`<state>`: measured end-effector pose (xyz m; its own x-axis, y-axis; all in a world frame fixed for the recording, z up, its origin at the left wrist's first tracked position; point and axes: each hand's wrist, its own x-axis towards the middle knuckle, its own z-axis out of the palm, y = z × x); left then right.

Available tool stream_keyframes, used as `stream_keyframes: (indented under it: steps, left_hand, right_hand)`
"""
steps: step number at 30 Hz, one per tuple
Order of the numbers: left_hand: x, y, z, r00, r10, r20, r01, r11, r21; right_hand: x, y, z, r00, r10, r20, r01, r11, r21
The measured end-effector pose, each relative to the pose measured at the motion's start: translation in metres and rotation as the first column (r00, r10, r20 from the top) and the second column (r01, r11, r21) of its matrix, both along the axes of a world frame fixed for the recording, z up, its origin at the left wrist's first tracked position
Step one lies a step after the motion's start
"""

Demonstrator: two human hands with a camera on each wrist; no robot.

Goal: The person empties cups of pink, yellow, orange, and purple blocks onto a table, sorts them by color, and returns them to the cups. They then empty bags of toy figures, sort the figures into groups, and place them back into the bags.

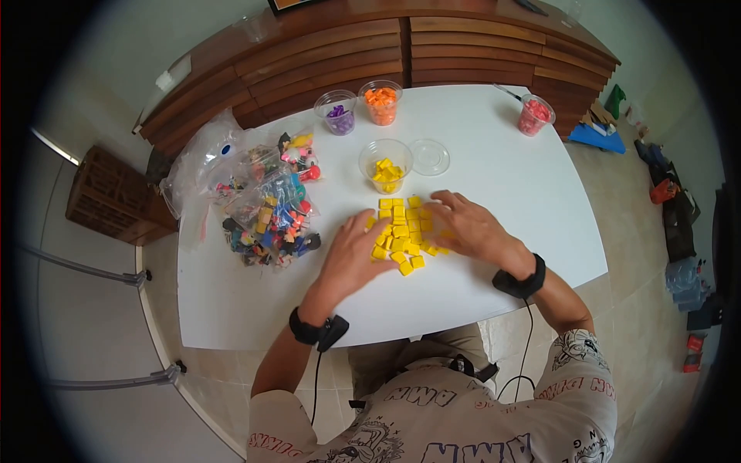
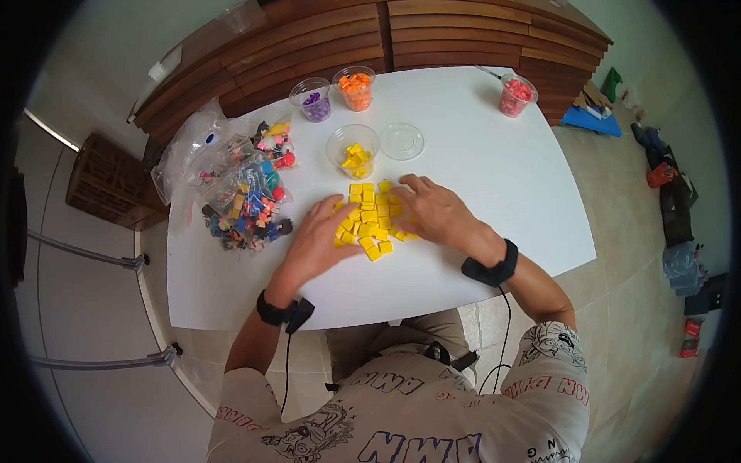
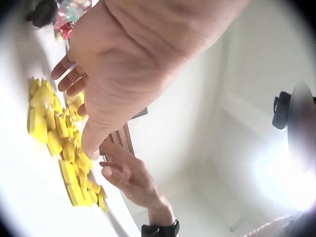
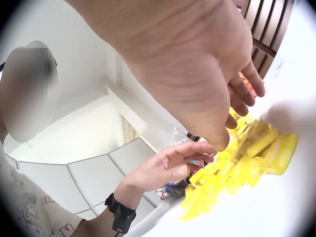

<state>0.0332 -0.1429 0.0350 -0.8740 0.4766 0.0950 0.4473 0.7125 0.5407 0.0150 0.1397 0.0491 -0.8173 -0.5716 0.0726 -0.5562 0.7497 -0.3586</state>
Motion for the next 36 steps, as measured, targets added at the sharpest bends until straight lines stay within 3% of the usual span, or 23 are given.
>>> stream_keyframes:
  steps: [4,10,16,18,22,25,28,31,32,34,36]
  left_hand:
    - [0.023,0.017,-0.003,0.989,-0.088,-0.119,0.080,0.994,-0.077]
    - [0.010,0.025,-0.017,0.981,-0.114,-0.157,0.110,0.993,-0.036]
    - [0.000,0.021,-0.024,0.975,-0.057,-0.214,0.096,0.980,0.177]
    - [-0.004,0.016,-0.023,0.988,0.000,-0.155,0.044,0.959,0.281]
    - [-0.013,0.018,-0.003,0.991,0.049,-0.128,0.005,0.920,0.392]
    - [-0.037,0.024,0.035,0.951,0.132,-0.281,-0.003,0.908,0.418]
    - [-0.068,0.028,0.063,0.937,0.101,-0.335,0.035,0.926,0.377]
    - [-0.090,0.024,0.055,0.941,0.137,-0.311,-0.020,0.936,0.350]
    - [-0.090,0.022,0.056,0.940,0.134,-0.314,-0.018,0.937,0.348]
    - [-0.083,0.015,0.055,0.946,0.233,-0.227,-0.126,0.907,0.403]
    - [-0.073,0.005,0.046,0.952,0.240,-0.188,-0.166,0.925,0.341]
  right_hand:
    - [0.026,0.001,-0.001,0.989,-0.138,0.054,0.133,0.988,0.082]
    - [0.003,-0.005,-0.029,1.000,0.000,-0.006,0.000,0.996,-0.088]
    - [-0.015,-0.001,-0.032,0.996,-0.047,0.080,0.060,0.985,-0.161]
    - [-0.016,0.003,-0.034,0.991,-0.089,0.098,0.108,0.973,-0.202]
    - [-0.022,0.007,-0.028,0.988,-0.031,0.154,0.060,0.980,-0.192]
    - [-0.026,0.007,-0.021,0.983,-0.016,0.181,0.047,0.985,-0.165]
    - [-0.035,0.002,0.007,0.994,0.015,0.110,0.006,0.982,-0.190]
    - [-0.048,-0.013,0.048,0.999,-0.046,-0.008,0.041,0.951,-0.307]
    - [-0.057,-0.019,0.054,0.999,-0.047,-0.011,0.042,0.950,-0.309]
    - [-0.076,-0.029,0.062,0.979,0.029,-0.203,-0.100,0.933,-0.346]
    - [-0.087,-0.037,0.062,0.982,0.018,-0.186,-0.089,0.920,-0.382]
